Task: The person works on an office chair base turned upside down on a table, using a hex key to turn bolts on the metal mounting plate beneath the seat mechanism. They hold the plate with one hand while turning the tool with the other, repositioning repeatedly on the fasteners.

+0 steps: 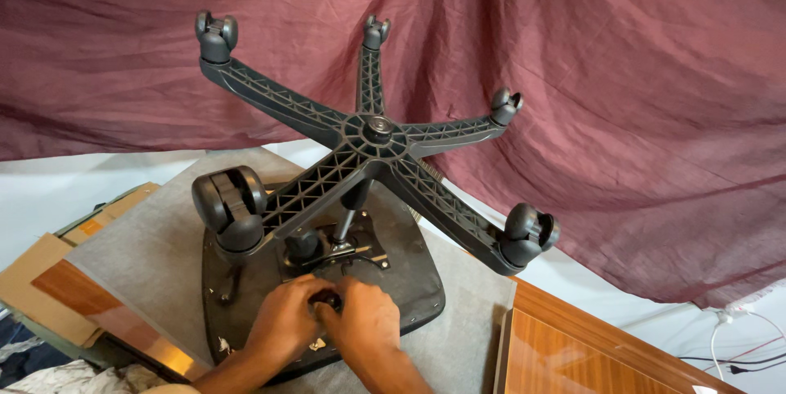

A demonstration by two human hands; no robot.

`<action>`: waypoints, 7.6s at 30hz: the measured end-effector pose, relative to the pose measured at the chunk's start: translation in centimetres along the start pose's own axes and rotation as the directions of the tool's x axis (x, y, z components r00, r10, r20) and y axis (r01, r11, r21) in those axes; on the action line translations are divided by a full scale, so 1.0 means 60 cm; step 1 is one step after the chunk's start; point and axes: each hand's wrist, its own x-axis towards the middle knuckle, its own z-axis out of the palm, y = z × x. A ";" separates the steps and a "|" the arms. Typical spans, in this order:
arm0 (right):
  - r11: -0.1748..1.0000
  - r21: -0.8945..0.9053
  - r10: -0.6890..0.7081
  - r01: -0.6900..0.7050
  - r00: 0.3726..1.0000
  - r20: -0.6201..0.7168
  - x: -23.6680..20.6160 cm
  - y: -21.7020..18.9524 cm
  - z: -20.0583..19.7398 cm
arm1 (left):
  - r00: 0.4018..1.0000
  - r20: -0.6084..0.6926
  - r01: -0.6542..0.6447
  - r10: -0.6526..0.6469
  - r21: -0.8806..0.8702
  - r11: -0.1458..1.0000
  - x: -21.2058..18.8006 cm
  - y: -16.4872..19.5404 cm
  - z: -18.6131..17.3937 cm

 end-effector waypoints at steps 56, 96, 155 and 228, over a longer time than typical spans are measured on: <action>0.979 0.165 -0.113 0.123 0.991 -0.070 -0.009 0.047 0.002 | 0.956 0.292 0.129 0.019 -0.479 0.868 0.008 -0.042 0.038; 0.973 0.178 -0.141 0.150 0.988 -0.061 0.009 0.024 0.013 | 0.994 0.111 -0.006 0.023 -0.150 0.989 0.010 -0.028 0.023; 0.961 0.101 0.242 -0.256 0.962 0.128 0.006 0.042 0.035 | 0.998 0.063 -0.004 0.021 -0.271 0.963 -0.018 -0.038 0.016; 0.981 0.192 0.040 -0.012 0.989 -0.142 -0.018 0.008 0.012 | 0.995 0.007 -0.096 0.096 0.040 0.995 -0.009 -0.002 0.012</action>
